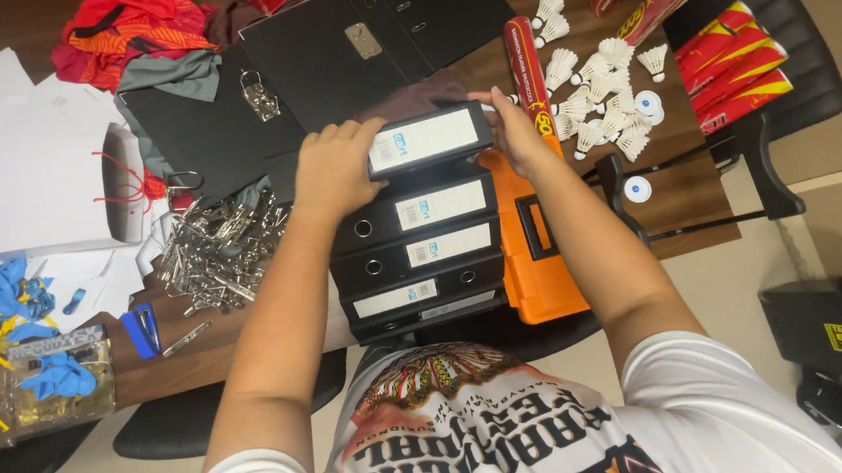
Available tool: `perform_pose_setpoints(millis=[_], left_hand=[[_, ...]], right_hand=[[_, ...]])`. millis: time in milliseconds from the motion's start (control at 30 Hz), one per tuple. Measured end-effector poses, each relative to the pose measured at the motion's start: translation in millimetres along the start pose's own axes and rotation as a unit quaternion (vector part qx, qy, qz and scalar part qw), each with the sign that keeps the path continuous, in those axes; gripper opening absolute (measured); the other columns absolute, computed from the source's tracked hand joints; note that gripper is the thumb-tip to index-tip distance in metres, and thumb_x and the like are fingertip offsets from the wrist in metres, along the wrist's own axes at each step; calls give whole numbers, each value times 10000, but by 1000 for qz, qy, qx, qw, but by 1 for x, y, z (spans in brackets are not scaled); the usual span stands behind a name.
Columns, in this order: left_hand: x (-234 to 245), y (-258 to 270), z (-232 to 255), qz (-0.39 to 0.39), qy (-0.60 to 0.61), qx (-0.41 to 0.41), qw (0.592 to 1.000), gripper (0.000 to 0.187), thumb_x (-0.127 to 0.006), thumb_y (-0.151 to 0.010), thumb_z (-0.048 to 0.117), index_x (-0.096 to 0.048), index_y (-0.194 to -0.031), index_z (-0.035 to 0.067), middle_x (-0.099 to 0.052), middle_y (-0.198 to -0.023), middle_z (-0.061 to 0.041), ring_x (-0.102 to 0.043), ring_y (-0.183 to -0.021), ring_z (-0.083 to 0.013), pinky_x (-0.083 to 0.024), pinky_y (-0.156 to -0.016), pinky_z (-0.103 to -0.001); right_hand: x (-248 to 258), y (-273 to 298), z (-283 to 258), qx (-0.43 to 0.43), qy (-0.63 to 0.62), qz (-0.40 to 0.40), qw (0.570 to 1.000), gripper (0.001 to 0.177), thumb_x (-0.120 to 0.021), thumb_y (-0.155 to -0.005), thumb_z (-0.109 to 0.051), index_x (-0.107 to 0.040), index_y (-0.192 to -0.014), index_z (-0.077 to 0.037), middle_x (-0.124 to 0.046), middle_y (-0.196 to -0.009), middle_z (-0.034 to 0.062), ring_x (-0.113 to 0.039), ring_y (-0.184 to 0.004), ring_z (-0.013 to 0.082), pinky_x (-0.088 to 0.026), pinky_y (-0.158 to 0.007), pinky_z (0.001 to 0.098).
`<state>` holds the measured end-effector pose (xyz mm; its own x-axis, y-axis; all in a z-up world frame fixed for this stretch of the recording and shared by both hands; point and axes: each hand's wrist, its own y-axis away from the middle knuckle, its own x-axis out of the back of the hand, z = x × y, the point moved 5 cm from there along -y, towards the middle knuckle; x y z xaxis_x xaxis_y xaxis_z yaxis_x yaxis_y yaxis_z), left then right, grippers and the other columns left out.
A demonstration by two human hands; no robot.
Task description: Organizing and stacking black office binders on a workstation.
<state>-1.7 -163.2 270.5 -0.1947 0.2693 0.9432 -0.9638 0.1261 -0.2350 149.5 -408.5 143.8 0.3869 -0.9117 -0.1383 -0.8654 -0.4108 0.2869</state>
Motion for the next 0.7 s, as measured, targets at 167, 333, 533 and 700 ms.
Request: perform_pose_setpoints(millis=[167, 333, 533, 700], left_hand=[[-34, -11, 11, -12, -15, -3, 1000, 858, -949, -591, 426, -585, -1327, 177, -674, -1089, -79, -625, -1069, -309, -459, -915, -488], [-54, -20, 21, -36, -27, -2, 999, 902, -932, -624, 470, -553, -1385, 171, -666, -1120, -96, -619, -1068, -325, -465, -881, -477], [-34, -10, -5, 25, 79, 12, 997, 886, -804, -745, 617, -532, -1451, 157, -668, -1231, -149, -624, -1084, -366, -446, -910, -514], [-69, 48, -104, 47, 176, 317, 931, 511, -572, -1003, 518, -641, -1377, 176, -691, -1266, -151, -601, -1199, -336, -412, -985, -497]], right_hand=[[-1, 8, 17, -48, -22, 20, 998, 528, -391, -1053, -549, -618, -1252, -116, -691, -1085, 36, -627, -1032, 168, -517, -818, 353], [18, -8, 38, -16, -44, 58, 997, 451, -477, -1036, -493, -623, -1205, -101, -674, -1042, 44, -634, -958, 162, -538, -778, 357], [44, -36, 55, 60, 71, 132, 987, 432, -534, -1084, -424, -680, -1123, -20, -680, -999, 66, -620, -887, 136, -514, -792, 299], [27, -26, 65, 70, 158, 124, 977, 362, -523, -1061, -383, -636, -1128, -46, -655, -973, 34, -588, -852, 121, -497, -745, 278]])
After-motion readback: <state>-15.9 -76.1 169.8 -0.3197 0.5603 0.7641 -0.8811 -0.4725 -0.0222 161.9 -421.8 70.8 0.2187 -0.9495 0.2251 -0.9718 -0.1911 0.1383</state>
